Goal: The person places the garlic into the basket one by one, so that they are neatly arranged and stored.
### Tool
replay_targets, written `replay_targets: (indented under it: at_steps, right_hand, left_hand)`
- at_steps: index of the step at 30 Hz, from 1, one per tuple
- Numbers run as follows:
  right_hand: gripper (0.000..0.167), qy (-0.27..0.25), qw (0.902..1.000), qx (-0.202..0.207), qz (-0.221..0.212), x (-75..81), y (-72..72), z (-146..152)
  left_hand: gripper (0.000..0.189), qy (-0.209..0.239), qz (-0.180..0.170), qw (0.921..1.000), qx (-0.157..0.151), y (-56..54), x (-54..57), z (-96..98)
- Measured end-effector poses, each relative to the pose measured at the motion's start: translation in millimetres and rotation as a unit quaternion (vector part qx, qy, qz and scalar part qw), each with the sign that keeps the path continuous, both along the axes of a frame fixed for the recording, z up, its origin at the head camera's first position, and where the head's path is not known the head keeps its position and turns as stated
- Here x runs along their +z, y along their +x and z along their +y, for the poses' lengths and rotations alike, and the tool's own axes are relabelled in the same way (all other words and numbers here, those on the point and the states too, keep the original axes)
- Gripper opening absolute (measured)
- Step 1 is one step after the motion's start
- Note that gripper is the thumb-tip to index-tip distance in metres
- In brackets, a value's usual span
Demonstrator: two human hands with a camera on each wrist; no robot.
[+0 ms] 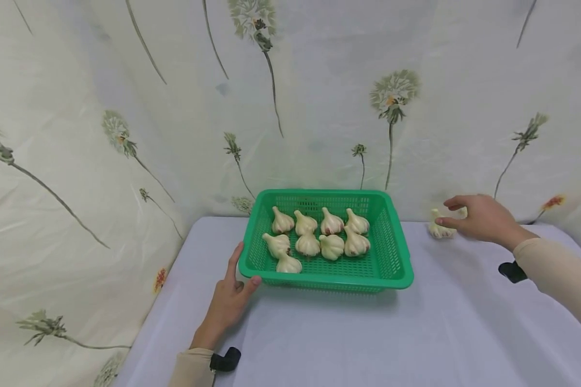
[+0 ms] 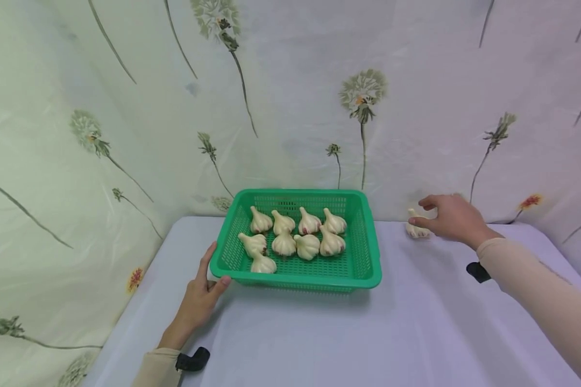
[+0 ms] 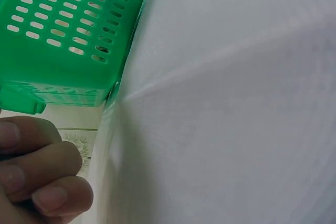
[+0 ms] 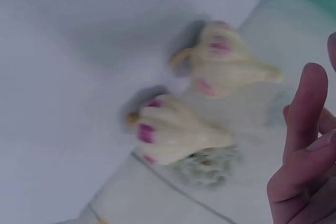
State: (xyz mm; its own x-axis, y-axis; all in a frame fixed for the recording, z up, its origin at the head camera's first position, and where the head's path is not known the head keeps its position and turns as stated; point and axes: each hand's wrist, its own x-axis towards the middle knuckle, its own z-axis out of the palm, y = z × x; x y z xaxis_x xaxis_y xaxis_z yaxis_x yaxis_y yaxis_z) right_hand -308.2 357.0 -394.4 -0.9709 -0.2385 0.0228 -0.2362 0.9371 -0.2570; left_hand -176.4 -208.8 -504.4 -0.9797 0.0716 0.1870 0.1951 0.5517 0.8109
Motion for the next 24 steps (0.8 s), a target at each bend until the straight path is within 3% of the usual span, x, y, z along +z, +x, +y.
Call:
replay_targets:
  at_steps: [5,13,24]
  right_hand:
    - [0.075,0.021,0.9998,-0.005,-0.005,-24.0,3.5,17]
    - [0.075,0.045,0.9989,-0.010,0.014,-54.3,6.1,17]
    - [0.062,0.008,0.9982,-0.032,0.051,-73.5,7.8,8]
  left_hand:
    - [0.086,0.001,-0.002,1.0000,0.002,-0.1,-0.6,-0.1]
    - [0.086,0.001,-0.004,1.0000,0.002,0.3,0.6,-0.7]
    - [0.086,0.006,-0.008,1.0000,0.000,-0.5,-1.3,0.1]
